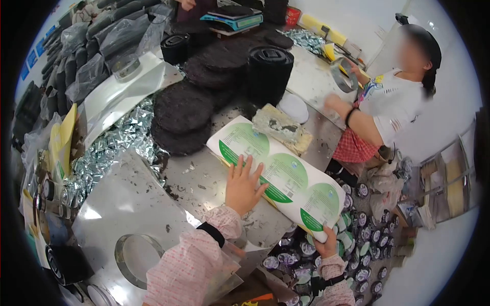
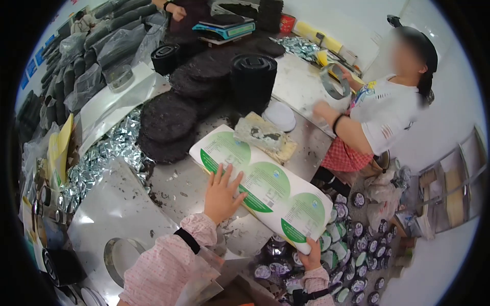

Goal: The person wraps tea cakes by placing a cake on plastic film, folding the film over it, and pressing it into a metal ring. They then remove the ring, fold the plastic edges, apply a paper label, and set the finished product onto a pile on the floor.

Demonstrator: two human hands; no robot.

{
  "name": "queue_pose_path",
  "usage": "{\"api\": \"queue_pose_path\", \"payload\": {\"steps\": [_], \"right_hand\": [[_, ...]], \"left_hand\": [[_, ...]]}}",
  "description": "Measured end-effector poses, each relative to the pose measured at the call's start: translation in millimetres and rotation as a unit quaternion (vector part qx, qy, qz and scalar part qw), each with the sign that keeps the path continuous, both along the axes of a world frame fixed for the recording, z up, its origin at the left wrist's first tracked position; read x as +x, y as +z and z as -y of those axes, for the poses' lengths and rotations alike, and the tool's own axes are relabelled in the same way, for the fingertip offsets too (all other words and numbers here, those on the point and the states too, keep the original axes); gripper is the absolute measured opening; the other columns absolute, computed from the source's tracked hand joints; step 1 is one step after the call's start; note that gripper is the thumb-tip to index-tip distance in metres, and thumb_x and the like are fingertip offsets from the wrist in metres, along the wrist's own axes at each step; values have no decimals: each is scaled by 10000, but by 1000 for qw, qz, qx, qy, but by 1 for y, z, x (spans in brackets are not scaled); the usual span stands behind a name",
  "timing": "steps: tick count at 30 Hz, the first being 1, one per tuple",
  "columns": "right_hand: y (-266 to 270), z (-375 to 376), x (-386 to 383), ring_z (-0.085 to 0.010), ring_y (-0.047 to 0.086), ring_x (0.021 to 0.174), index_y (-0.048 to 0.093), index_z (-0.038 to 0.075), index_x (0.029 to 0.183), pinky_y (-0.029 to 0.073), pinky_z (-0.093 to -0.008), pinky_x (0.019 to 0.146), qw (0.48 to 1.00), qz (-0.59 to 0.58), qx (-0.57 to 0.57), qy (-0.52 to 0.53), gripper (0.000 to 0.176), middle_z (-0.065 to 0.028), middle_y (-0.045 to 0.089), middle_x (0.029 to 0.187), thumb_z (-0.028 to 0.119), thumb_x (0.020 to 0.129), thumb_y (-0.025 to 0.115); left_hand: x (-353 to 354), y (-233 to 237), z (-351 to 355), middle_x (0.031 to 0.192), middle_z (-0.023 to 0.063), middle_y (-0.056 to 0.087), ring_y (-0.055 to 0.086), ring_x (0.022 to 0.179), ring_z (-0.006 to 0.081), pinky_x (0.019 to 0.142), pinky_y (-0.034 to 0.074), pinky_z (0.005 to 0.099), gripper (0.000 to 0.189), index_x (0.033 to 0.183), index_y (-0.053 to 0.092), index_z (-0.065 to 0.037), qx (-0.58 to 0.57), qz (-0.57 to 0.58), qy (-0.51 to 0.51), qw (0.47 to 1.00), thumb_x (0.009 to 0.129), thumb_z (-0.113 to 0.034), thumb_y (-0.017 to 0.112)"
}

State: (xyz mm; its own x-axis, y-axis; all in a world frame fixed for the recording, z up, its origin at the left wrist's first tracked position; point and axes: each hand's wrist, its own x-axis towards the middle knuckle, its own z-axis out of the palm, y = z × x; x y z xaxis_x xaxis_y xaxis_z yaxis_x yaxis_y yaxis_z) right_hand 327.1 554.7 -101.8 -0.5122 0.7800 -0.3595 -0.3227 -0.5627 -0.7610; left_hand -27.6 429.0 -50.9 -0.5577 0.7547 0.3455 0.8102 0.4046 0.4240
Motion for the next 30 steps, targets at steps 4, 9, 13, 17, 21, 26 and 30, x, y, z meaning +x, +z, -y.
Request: {"api": "queue_pose_path", "payload": {"steps": [4, 9, 13, 17, 21, 26, 30], "right_hand": [[11, -31, 9, -337, 578, 1212, 478, 11, 1395, 457, -463, 1037, 998, -3, -6, -67, 517, -137, 593, 1350, 315, 987, 570], [86, -80, -41, -351, 606, 1151, 506, -16, 1361, 467, -431, 987, 679, 476, 559, -32, 511, -204, 617, 1283, 288, 966, 618], [90, -110, -78, -410, 624, 1086, 589, -18, 1248, 481, -437, 935, 642, 456, 603, 128, 433, -273, 651, 1137, 290, 946, 630], [69, -119, -81, -444, 635, 985, 635, -30, 1075, 484, -465, 861, 583, 508, 598, 209, 402, -306, 662, 1018, 352, 949, 618], [39, -140, -63, -297, 626, 745, 645, -67, 913, 474, -426, 703, 618, 492, 576, 213, 439, -248, 656, 814, 371, 939, 635], [56, -144, -71, -103, 506, 681, 662, -77, 850, 428, -319, 617, 649, 454, 578, 197, 303, -68, 634, 720, 215, 872, 741], [34, -187, -69, -158, 585, 759, 653, -23, 809, 478, -332, 658, 795, 394, 403, 225, 290, -77, 664, 806, 224, 812, 805]], "left_hand": [[-6, 2, 2, 1540, 170, 403, 285, 1459, 415, 1176, 219, 570, 568, 1409, 560, -182, -14, 30, -80, 996, 899, -417, 648], [11, 18, 6, 1520, 170, 428, 306, 1452, 398, 1171, 243, 562, 546, 1422, 536, -186, -30, -18, -45, 998, 910, -348, 639], [62, 16, 10, 1509, 163, 437, 315, 1452, 370, 1180, 248, 535, 521, 1401, 537, -156, -50, -19, -114, 992, 915, -318, 629], [84, 17, 20, 1523, 154, 416, 312, 1458, 360, 1177, 274, 507, 563, 1412, 518, -136, -30, 36, -151, 987, 895, -312, 652], [89, 7, 18, 1519, 133, 432, 312, 1465, 332, 1183, 271, 482, 595, 1411, 520, -140, -67, 4, -134, 989, 867, -319, 681], [91, 5, 6, 1554, 126, 394, 293, 1477, 324, 1183, 271, 477, 637, 1399, 540, -146, -117, 20, -130, 984, 827, -362, 716], [99, -1, -13, 1504, 123, 455, 317, 1463, 333, 1162, 309, 474, 621, 1339, 583, -144, -120, 52, -98, 987, 761, -305, 742]]}}
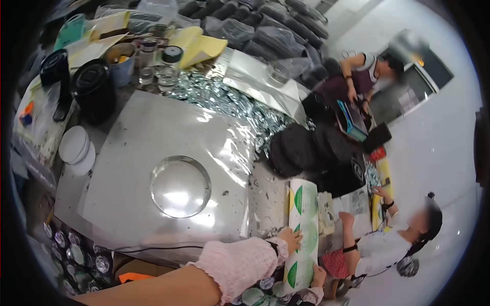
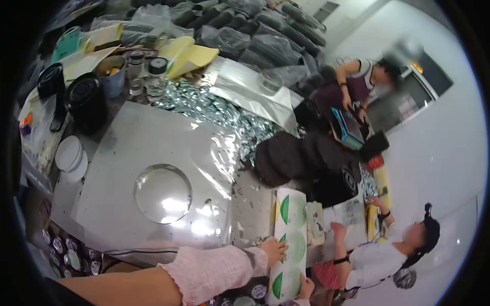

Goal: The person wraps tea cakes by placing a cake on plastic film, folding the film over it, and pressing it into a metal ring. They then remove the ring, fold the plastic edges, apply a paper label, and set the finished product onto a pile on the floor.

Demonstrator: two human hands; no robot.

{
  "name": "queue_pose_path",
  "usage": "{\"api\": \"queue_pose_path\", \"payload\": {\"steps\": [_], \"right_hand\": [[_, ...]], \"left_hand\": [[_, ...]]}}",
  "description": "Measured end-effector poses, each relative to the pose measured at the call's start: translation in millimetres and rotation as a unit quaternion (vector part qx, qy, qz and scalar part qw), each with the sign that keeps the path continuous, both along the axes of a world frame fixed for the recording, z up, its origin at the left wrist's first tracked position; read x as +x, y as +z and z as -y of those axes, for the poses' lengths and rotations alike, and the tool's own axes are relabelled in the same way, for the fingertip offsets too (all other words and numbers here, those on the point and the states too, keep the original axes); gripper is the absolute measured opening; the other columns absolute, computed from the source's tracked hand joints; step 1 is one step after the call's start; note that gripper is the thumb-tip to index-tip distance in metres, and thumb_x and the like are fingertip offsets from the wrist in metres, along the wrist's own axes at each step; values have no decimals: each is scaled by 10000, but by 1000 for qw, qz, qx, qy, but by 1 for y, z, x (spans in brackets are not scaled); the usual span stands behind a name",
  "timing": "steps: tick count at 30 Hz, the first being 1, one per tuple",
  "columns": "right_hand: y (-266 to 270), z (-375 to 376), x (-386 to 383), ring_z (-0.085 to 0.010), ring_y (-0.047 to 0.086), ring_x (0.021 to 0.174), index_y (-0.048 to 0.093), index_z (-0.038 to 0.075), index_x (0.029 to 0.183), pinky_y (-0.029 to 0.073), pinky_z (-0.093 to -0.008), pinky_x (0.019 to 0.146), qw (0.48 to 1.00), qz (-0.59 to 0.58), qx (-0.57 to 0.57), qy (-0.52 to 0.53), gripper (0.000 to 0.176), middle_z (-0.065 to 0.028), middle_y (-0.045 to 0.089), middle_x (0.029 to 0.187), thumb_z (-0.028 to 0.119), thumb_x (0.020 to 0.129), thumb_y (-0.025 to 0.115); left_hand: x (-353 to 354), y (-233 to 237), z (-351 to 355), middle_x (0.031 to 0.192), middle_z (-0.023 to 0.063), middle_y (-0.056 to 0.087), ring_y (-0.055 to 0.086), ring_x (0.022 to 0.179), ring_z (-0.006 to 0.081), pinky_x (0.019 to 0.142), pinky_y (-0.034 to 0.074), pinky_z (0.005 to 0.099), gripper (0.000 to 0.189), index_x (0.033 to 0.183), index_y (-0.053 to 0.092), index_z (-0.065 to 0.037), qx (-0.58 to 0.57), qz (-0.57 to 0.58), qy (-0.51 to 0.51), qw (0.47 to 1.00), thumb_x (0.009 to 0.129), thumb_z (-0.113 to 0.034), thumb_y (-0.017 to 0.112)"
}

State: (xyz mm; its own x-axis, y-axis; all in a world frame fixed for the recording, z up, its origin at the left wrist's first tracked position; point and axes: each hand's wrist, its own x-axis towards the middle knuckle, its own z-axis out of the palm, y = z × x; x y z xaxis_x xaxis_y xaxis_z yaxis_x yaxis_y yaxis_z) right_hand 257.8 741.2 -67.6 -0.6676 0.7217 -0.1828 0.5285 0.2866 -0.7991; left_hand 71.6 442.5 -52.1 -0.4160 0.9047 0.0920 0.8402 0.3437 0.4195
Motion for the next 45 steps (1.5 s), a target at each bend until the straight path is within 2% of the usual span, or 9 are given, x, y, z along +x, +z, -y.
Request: {"api": "queue_pose_path", "payload": {"steps": [8, 18, 26, 29, 33, 34, 37, 43, 45], "right_hand": [[67, 161, -120, -334, 399, 1167, 471, 29, 1194, 379, -401, 959, 975, -43, 79, 205, 609, -138, 381, 1285, 312, 788, 827], [54, 487, -247, -474, 242, 1451, 376, 43, 1511, 275, -492, 1176, 668, -137, 177, 709, 910, -282, 264, 1578, 370, 785, 818], [41, 501, -234, -461, 246, 1451, 552, 46, 1389, 279, -507, 1177, 653, -159, 226, 705, 787, -294, 288, 1558, 448, 768, 819], [124, 535, -193, -465, 268, 1438, 544, 22, 1384, 285, -505, 1174, 739, -25, -111, 664, 785, -282, 355, 1527, 492, 801, 781], [88, 541, -200, -335, 662, 1044, 654, 39, 828, 560, -399, 808, 655, -318, 253, 637, 355, -213, 650, 1158, 280, 712, 886], [71, 534, -196, -433, 583, 1207, 657, 72, 826, 546, -438, 930, 737, -249, 84, 623, 380, -284, 487, 1387, 270, 642, 924], [64, 500, -185, -445, 546, 1253, 698, 104, 834, 527, -463, 955, 750, -216, 41, 624, 374, -311, 394, 1459, 261, 604, 947], [62, 548, -126, -445, 301, 1441, 244, 1, 1553, 265, -417, 1197, 571, -51, -105, 813, 817, -326, 316, 1528, 313, 920, 655], [49, 579, -108, -478, 354, 1399, 415, 1, 1455, 327, -439, 1163, 482, -113, 6, 869, 701, -357, 305, 1516, 274, 878, 704]], "left_hand": [[-10, 84, 199, 876, 87, 630, 580, 1013, 313, 763, 492, 436, 76, 707, 711, -101, 336, 192, -58, 920, 690, -147, 769], [63, 80, 604, 877, 85, 597, 581, 925, 294, 809, 462, 397, 165, 785, 672, -72, 103, 212, 344, 909, 753, -193, 781], [113, -18, 632, 912, 50, 623, 557, 927, 292, 821, 437, 400, 228, 782, 680, -114, 99, 196, 309, 925, 700, -264, 831], [116, 12, 636, 940, 73, 606, 554, 935, 315, 848, 444, 433, 271, 797, 659, -85, 57, 209, 229, 949, 740, -302, 811], [119, 7, 641, 931, 78, 641, 585, 956, 293, 834, 469, 412, 199, 822, 694, -101, 109, 199, 217, 949, 815, -286, 768], [120, 5, 645, 932, 76, 655, 598, 956, 281, 832, 480, 399, 172, 841, 711, -106, 89, 212, 227, 946, 849, -274, 748], [125, 27, 643, 915, 87, 677, 624, 913, 293, 795, 499, 407, 204, 906, 744, -88, 78, 244, 265, 930, 901, -286, 695], [91, 33, 637, 961, 91, 713, 677, 842, 260, 776, 527, 363, 157, 983, 745, -84, -13, 357, 249, 900, 941, -198, 645], [82, 38, 627, 949, 94, 710, 686, 865, 227, 813, 527, 348, 140, 991, 734, -66, -8, 381, 314, 869, 956, -139, 619]]}}
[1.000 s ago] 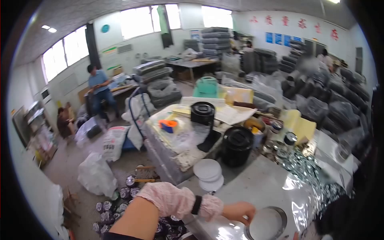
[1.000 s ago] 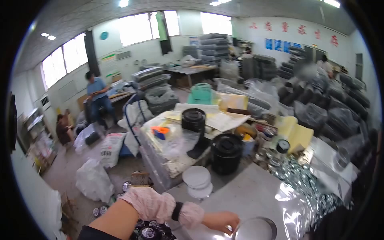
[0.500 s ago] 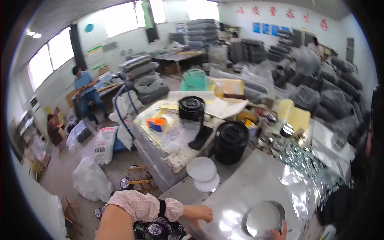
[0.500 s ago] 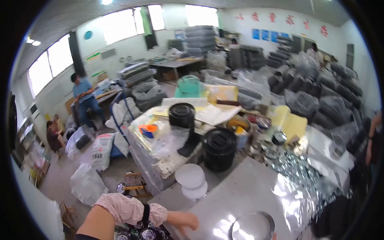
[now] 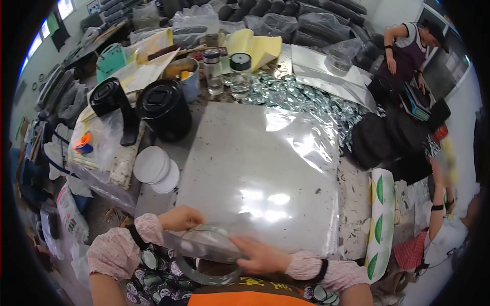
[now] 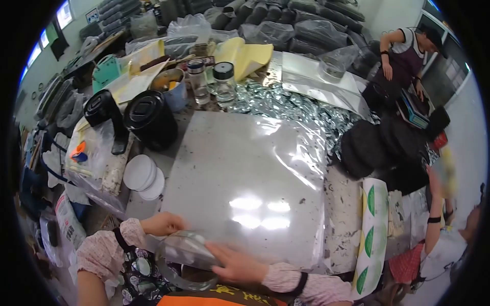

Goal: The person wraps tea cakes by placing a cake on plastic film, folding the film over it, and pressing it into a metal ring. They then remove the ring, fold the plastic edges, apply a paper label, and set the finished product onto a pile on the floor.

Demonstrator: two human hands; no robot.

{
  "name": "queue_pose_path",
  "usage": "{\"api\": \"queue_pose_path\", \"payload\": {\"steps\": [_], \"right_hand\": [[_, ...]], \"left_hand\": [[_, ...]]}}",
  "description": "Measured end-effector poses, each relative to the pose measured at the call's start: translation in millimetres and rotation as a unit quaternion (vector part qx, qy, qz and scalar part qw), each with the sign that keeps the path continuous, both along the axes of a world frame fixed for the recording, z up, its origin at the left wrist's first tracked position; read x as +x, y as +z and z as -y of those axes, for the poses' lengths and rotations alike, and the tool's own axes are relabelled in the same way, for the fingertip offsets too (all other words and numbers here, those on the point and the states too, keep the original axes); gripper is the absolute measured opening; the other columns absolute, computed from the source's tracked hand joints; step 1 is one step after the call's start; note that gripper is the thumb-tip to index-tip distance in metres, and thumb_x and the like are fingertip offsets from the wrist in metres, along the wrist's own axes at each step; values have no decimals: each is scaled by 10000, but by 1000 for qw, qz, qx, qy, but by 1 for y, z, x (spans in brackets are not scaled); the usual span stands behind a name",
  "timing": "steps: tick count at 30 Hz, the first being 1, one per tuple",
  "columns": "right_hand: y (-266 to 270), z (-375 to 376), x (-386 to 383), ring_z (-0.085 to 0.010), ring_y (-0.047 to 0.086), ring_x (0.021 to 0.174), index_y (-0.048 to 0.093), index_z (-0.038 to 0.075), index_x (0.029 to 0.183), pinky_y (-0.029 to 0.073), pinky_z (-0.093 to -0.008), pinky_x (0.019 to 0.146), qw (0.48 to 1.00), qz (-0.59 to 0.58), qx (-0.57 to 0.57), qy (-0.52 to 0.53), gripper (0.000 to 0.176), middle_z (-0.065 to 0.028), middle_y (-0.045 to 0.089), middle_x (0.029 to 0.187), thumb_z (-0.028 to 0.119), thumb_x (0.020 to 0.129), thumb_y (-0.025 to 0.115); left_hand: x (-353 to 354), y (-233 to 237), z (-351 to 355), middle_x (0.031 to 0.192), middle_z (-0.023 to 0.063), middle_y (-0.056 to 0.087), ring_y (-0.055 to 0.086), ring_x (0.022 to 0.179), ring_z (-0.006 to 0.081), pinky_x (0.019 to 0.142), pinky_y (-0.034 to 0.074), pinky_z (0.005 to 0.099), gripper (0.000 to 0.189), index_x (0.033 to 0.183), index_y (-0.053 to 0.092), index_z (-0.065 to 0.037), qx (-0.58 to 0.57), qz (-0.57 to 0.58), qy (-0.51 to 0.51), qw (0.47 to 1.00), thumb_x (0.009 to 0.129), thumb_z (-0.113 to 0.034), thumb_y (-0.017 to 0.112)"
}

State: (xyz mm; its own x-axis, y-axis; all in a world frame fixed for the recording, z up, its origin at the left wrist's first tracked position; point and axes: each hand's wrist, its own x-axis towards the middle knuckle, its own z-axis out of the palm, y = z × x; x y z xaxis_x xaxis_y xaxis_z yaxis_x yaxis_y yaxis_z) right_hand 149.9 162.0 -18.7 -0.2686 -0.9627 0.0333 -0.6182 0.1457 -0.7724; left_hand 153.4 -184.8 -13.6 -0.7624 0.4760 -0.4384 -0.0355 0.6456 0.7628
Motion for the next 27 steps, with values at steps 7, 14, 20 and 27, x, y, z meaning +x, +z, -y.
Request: {"api": "queue_pose_path", "payload": {"steps": [7, 14, 20, 27], "right_hand": [[-25, -12, -72, -509, 508, 1179, 600, 32, 1029, 461, -490, 997, 941, -68, -23, -330, 437, -394, 385, 1396, 275, 744, 826], [-30, -71, -17, -386, 544, 1268, 567, 23, 1318, 463, -420, 1063, 935, -203, 60, -283, 485, -270, 439, 1449, 177, 873, 686], [23, -186, 9, -255, 688, 750, 623, 100, 1242, 547, -397, 622, 958, -130, 133, -219, 333, -103, 684, 848, 199, 929, 567], [-45, -370, -345, -413, 622, 1123, 568, -108, 1219, 477, -409, 947, 492, -140, -7, -859, 648, -298, 654, 1162, 416, 874, 731]], "left_hand": [[22, 51, -39, 877, 126, 701, 690, 842, 260, 782, 522, 342, 73, 925, 673, -53, -15, -237, 70, 969, 922, -124, 654], [-9, 38, -6, 929, 154, 697, 670, 865, 335, 772, 527, 388, 173, 952, 706, -23, -50, -172, 202, 963, 822, -132, 741], [-19, -56, 106, 1093, 265, 679, 666, 972, 421, 808, 533, 460, 193, 1041, 665, 49, -295, -415, 272, 817, 903, -79, 624], [-32, -43, 78, 802, 166, 698, 707, 733, 316, 645, 536, 372, 194, 1037, 588, -17, -234, -381, 424, 787, 859, 20, 654]]}}
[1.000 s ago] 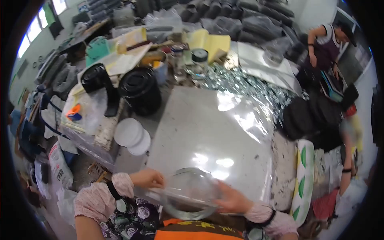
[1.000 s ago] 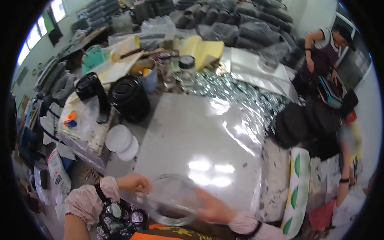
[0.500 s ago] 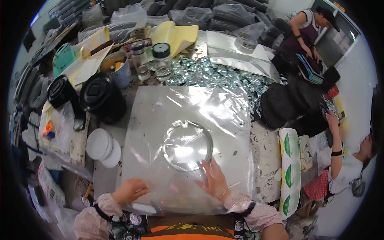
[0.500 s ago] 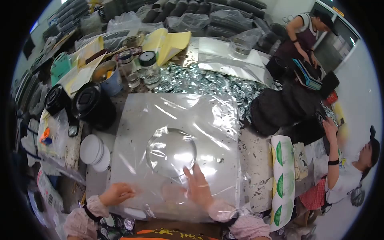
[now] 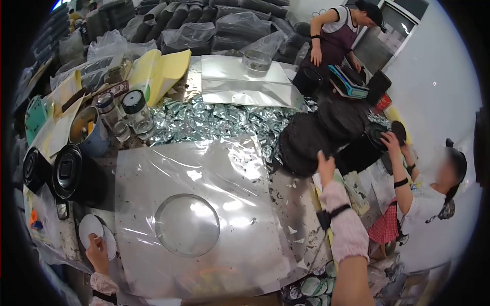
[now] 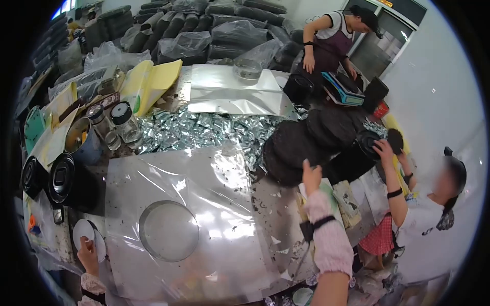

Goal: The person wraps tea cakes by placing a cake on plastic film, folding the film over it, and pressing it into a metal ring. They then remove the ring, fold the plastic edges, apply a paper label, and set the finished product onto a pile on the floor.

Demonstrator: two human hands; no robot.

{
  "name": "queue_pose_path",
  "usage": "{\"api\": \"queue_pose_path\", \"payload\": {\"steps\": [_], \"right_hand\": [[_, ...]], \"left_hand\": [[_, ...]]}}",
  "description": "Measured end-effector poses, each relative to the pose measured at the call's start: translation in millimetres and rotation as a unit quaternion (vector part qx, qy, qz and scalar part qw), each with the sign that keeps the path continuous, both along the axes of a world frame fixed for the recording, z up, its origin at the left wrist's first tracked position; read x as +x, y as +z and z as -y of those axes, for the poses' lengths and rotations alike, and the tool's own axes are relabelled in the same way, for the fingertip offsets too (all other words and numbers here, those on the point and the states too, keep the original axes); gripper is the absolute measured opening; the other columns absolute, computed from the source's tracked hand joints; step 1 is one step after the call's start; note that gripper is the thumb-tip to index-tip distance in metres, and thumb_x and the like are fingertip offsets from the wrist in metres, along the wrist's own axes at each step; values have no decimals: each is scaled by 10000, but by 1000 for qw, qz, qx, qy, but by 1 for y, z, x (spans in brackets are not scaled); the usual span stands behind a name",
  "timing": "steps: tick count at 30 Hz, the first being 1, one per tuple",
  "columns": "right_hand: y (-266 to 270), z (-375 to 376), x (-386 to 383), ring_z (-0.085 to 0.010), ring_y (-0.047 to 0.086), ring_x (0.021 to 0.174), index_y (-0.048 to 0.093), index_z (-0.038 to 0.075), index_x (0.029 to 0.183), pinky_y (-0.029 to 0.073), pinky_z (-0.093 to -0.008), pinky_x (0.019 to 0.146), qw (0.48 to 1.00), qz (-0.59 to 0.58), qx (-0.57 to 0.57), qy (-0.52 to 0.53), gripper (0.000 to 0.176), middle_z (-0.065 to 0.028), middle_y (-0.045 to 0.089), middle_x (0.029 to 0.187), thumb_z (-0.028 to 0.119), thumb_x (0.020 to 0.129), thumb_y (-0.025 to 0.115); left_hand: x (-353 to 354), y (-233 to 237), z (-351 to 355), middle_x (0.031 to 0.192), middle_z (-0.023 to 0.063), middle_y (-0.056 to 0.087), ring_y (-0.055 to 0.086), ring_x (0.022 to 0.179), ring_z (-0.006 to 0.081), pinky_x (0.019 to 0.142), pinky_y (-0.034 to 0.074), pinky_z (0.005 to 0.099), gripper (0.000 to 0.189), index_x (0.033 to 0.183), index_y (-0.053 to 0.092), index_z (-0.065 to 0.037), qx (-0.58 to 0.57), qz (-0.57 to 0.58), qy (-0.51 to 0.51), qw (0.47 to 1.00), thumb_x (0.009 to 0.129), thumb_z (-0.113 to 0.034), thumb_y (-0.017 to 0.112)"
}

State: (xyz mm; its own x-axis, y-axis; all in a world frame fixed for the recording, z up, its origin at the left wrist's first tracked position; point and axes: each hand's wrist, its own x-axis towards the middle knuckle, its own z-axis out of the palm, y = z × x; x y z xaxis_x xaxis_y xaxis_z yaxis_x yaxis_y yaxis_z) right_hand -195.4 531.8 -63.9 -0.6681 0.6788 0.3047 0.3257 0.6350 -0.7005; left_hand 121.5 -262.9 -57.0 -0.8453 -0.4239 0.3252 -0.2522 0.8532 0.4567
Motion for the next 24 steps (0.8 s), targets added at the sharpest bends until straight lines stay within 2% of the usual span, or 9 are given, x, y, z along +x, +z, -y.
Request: {"api": "queue_pose_path", "payload": {"steps": [2, 5, 12, 14, 17, 18, 20, 23, 24], "right_hand": [[0, -27, -47, -428, 607, 1160, 533, -124, 1280, 472, -429, 974, 983, 19, -183, -31, 734, -301, 639, 1213, 404, 832, 776], [24, -5, -46, -426, 614, 1142, 576, -100, 1232, 475, -442, 972, 999, -4, 0, -51, 671, -288, 652, 1187, 356, 798, 809], [35, -10, -31, -408, 643, 1075, 600, -53, 1184, 484, -428, 949, 998, 14, 62, -4, 626, -254, 673, 1123, 295, 734, 861], [28, 0, -35, -361, 663, 1029, 577, -39, 1199, 500, -398, 911, 972, -155, 178, 7, 547, -213, 679, 1129, 222, 792, 831], [43, 24, -21, -224, 660, 980, 571, 29, 1269, 504, -301, 836, 863, -202, -446, 129, 467, -107, 677, 1150, 177, 876, 777], [31, 33, -24, -221, 653, 982, 590, 59, 1259, 498, -320, 860, 842, -175, -502, 93, 474, -98, 679, 1130, 189, 854, 800], [11, 71, -18, -233, 638, 1011, 587, 39, 1235, 491, -347, 885, 879, -132, -452, 75, 477, -91, 676, 1111, 191, 840, 810], [13, 112, -3, -324, 633, 1042, 576, 0, 1230, 478, -392, 930, 981, -77, 57, 171, 459, -160, 667, 1112, 181, 852, 764], [26, 123, 6, -338, 633, 1040, 579, 1, 1227, 478, -396, 931, 979, -96, 90, 157, 450, -171, 665, 1109, 178, 854, 759]], "left_hand": [[-1, -1, -2, 738, 134, 678, 694, 674, 274, 607, 523, 341, 256, 1053, 559, -35, 2, -14, 7, 1000, 833, 42, 663], [0, -6, 0, 718, 115, 665, 678, 650, 231, 585, 513, 320, 285, 1071, 572, -42, 11, -29, 18, 999, 818, 38, 676], [2, 3, -7, 800, 126, 639, 644, 693, 227, 620, 504, 320, 150, 962, 697, 23, 39, -14, 12, 999, 813, 14, 708], [7, -14, 17, 786, 99, 621, 612, 688, 171, 636, 491, 292, 89, 917, 688, 52, 88, -29, 0, 996, 842, 6, 704], [8, -23, 31, 818, 32, 645, 593, 728, 98, 663, 484, 252, 86, 901, 698, 45, 260, -57, 37, 963, 873, -36, 708], [6, -20, 33, 825, 36, 650, 600, 733, 101, 671, 488, 251, 95, 901, 697, 47, 289, -43, 54, 955, 873, -43, 712], [0, -7, 35, 839, 44, 660, 614, 741, 106, 688, 496, 250, 115, 901, 695, 52, 346, -6, 71, 936, 873, -57, 720], [-17, 20, -17, 831, 73, 687, 633, 758, 130, 681, 485, 270, 92, 922, 700, 51, 201, -77, 42, 976, 869, -23, 705], [-25, 61, -63, 834, 95, 690, 658, 780, 170, 718, 504, 286, 74, 929, 713, 36, 136, -106, -28, 985, 864, 12, 686]]}}
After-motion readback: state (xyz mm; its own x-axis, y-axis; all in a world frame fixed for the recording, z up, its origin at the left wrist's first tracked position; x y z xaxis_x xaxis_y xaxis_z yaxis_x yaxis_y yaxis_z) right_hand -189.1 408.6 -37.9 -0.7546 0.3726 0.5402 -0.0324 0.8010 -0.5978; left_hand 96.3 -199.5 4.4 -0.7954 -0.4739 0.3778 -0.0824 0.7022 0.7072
